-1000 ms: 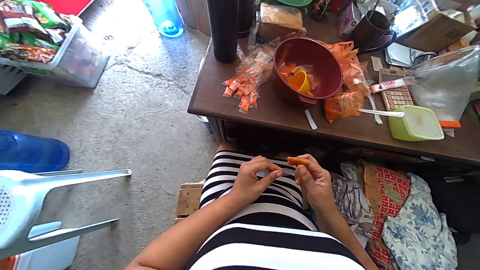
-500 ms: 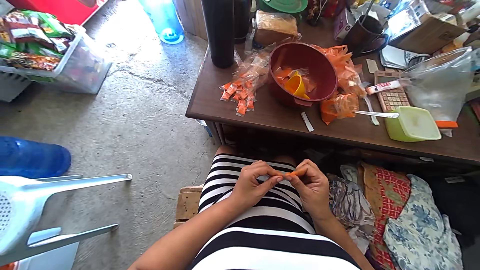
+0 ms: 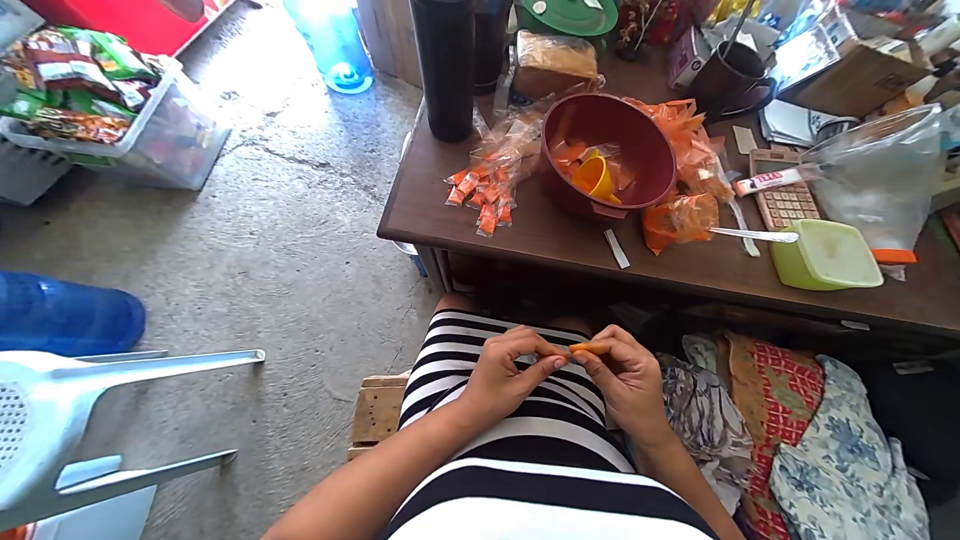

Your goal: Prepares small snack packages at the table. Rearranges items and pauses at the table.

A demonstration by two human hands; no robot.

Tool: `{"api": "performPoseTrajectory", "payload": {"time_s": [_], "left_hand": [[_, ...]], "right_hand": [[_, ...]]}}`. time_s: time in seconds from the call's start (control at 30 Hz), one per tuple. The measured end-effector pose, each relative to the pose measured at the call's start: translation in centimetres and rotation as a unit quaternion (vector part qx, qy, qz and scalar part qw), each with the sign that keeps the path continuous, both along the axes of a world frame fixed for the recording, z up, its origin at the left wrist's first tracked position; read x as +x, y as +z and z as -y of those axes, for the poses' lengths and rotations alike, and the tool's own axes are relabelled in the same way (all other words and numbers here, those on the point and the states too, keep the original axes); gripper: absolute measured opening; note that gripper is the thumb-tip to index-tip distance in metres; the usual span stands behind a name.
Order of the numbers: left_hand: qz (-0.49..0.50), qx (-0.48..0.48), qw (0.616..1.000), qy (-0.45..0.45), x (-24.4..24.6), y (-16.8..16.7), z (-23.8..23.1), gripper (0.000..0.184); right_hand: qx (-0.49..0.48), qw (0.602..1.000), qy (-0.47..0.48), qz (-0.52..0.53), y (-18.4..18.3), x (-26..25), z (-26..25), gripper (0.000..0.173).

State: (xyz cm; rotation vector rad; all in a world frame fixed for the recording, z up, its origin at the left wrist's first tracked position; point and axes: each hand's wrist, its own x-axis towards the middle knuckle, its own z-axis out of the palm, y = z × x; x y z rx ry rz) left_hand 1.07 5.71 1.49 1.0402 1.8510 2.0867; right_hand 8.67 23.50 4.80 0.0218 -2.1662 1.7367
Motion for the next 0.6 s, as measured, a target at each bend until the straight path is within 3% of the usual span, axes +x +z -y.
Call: {"api": "performPoseTrajectory", "payload": {"time_s": [0.23,0.33,0.5,0.6], "left_hand": [[-0.006,-0.006,1.000,0.000,0.20,0.03,-0.08,0.017],[-0.002,-0.007,1.000,0.002,0.18,0.03,0.11,0.018],[-0.003,-0.002,1.000,0.006,0.07,-0.07,0.21,0.019],[-0.004,0.000,1.000,-0.002,0.01,-0.10,0.18,0.018]], "right_hand": [[-0.012,0.999,-0.050,-0.015,-0.04,-0.34,0.74,0.016],[-0.010,0.999,-0.030,-0.009,-0.11,-0.34,0.84,0.014],[0.008,0.999,0.034,0.016,-0.02,-0.42,0.63,0.024],[0.024,1.000,0.014,0.007,0.03,-0.20,0.40,0.014]]}}
